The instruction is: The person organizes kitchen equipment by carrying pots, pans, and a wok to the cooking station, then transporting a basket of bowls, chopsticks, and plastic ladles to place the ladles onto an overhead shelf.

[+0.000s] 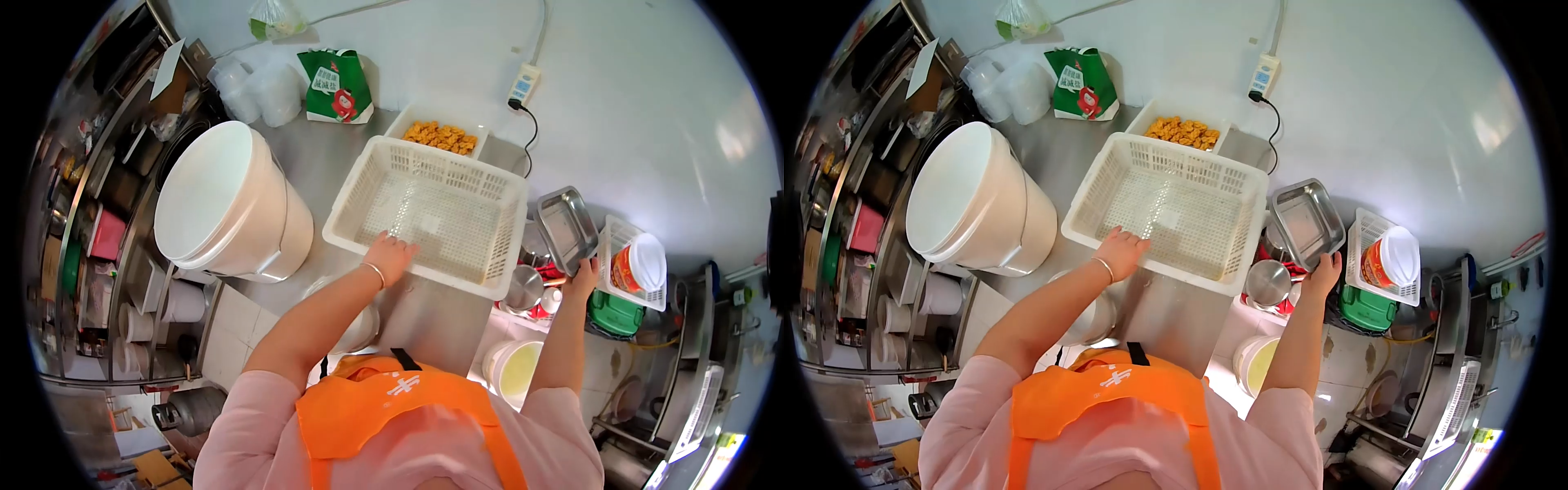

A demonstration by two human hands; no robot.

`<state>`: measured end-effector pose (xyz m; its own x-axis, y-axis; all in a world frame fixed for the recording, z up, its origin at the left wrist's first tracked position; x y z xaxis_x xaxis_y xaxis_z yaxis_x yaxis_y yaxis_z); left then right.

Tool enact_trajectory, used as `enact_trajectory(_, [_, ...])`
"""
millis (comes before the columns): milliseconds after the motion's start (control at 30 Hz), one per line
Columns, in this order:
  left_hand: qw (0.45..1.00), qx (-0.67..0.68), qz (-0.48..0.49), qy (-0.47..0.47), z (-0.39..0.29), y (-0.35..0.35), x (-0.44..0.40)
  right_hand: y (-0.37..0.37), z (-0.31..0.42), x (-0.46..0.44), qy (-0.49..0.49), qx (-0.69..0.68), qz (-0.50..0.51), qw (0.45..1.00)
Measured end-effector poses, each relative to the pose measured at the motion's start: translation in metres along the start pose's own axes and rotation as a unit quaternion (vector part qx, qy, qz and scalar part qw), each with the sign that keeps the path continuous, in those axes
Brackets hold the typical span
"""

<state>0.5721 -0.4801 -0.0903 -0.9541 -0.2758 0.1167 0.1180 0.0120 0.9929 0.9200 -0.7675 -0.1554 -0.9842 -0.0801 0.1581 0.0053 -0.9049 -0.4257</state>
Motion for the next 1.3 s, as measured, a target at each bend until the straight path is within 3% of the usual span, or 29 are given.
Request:
enact_trajectory(133, [0.996,-0.007,0.081,0.023,0.021,-0.023,0.007,0.024,0.007,0.008,0.01,-0.019,0.04,0.999])
enact_trajectory(200, [0.998,0.029,-0.055,0.031,0.035,-0.02,0.02,0.036,0.005,0.011,0.007,-0.022,0.035,0.999])
enact_trajectory(267, [0.996,0.027,-0.086,0.011,0.044,0.006,0.02,0.048,0.005,0.003,0.03,0.012,-0.001,0.999])
enact_trajectory(400, [0.989,0.037,-0.14,-0.033,0.048,0.037,0.015,0.053,-0.018,-0.019,0.048,0.053,0.034,0.997])
enact_trajectory(533, [0.995,0.036,-0.084,-0.031,0.039,0.034,0.025,-0.009,-0.02,-0.013,0.109,0.129,0.039,0.985])
enact_trajectory(600, [0.998,0.053,-0.034,-0.007,0.04,0.021,0.032,-0.021,-0.051,-0.043,0.187,0.165,0.069,0.966])
enact_trajectory(700, [0.994,0.106,-0.038,0.014,0.047,0.01,0.042,-0.06,-0.06,-0.04,0.213,0.235,0.087,0.944])
enact_trajectory(1067, [0.984,0.131,0.095,0.08,0.054,-0.001,0.062,-0.099,-0.089,-0.057,0.196,0.252,0.159,0.934])
enact_trajectory(1300, [0.978,0.143,0.097,0.118,0.056,-0.004,0.067,-0.106,-0.089,-0.072,0.138,0.457,0.169,0.862])
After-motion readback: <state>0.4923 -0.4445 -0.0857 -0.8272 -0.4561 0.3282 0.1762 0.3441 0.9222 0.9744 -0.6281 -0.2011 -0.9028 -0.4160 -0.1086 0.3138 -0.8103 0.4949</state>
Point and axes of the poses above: each hand's wrist, its own x-axis away from the middle knuckle, its own y-axis out of the back of the hand, z = x × y, the point moved 2 cm from there along -x, towards the middle knuckle
